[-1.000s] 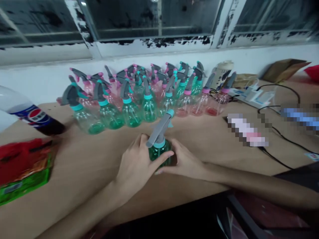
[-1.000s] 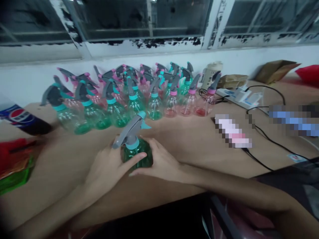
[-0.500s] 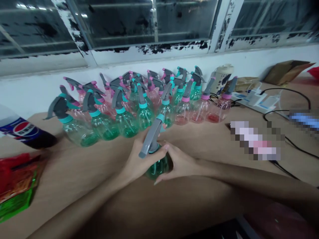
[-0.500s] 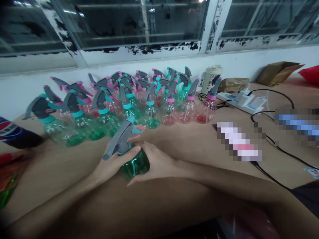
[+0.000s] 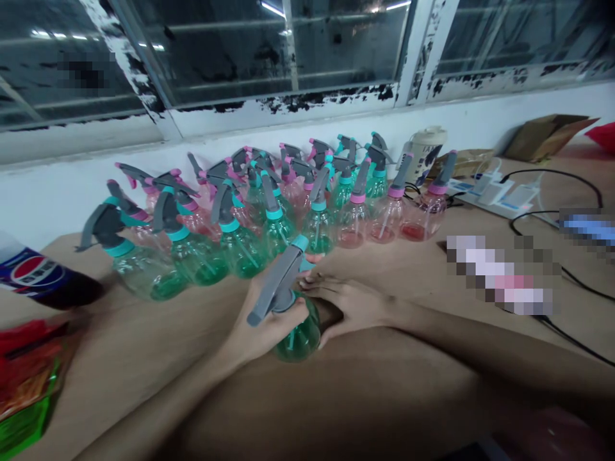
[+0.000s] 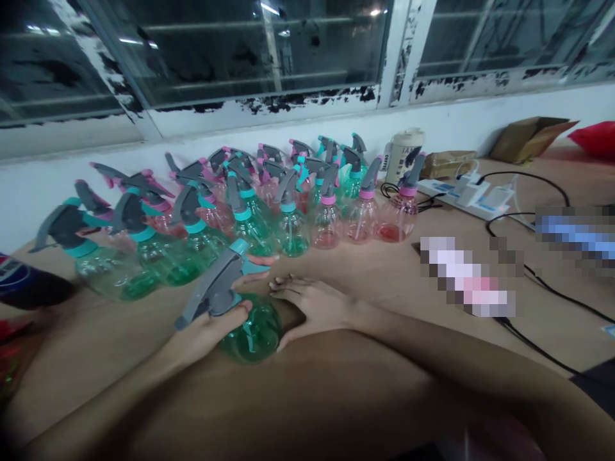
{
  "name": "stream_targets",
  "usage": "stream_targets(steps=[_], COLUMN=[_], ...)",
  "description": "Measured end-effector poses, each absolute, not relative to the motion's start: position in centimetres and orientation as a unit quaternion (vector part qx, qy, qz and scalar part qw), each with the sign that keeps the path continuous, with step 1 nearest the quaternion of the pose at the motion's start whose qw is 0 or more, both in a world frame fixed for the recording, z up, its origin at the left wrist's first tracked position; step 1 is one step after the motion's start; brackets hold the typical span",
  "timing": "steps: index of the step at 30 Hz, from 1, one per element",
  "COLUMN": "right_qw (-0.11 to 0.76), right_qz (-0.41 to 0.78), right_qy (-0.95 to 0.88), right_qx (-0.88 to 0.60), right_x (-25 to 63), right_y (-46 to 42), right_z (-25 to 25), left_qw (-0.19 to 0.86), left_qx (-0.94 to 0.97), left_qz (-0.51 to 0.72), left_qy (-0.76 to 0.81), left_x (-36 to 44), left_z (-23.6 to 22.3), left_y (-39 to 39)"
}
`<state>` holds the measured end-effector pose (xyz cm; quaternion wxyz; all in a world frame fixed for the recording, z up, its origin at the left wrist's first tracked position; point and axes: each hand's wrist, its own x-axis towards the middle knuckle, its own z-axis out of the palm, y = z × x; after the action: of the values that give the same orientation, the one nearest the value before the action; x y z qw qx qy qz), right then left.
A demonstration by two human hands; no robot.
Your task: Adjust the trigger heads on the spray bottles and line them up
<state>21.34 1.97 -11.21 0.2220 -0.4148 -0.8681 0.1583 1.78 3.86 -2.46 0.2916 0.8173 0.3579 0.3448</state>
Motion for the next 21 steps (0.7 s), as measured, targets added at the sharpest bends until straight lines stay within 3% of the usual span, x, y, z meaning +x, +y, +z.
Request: stream_targets(steps=[9, 21], right_qw=[0.203, 0.208], right_qz=[0.113, 0.083], right_qy=[-0.859, -0.860], right_qx=[-0.456, -0.458], right_x=[21.5, 22.5], right_y=[0.0, 0.4], right_z=[-11.5, -11.9], left_qw=[0.398, 0.405], left_qx=[0.817, 0.794], left_qz=[0.291, 0.304], left_qy=[0.298, 0.335], left_x=[1.9, 2.0], left_z=[-1.5, -1.1], left_y=[3.8, 3.2])
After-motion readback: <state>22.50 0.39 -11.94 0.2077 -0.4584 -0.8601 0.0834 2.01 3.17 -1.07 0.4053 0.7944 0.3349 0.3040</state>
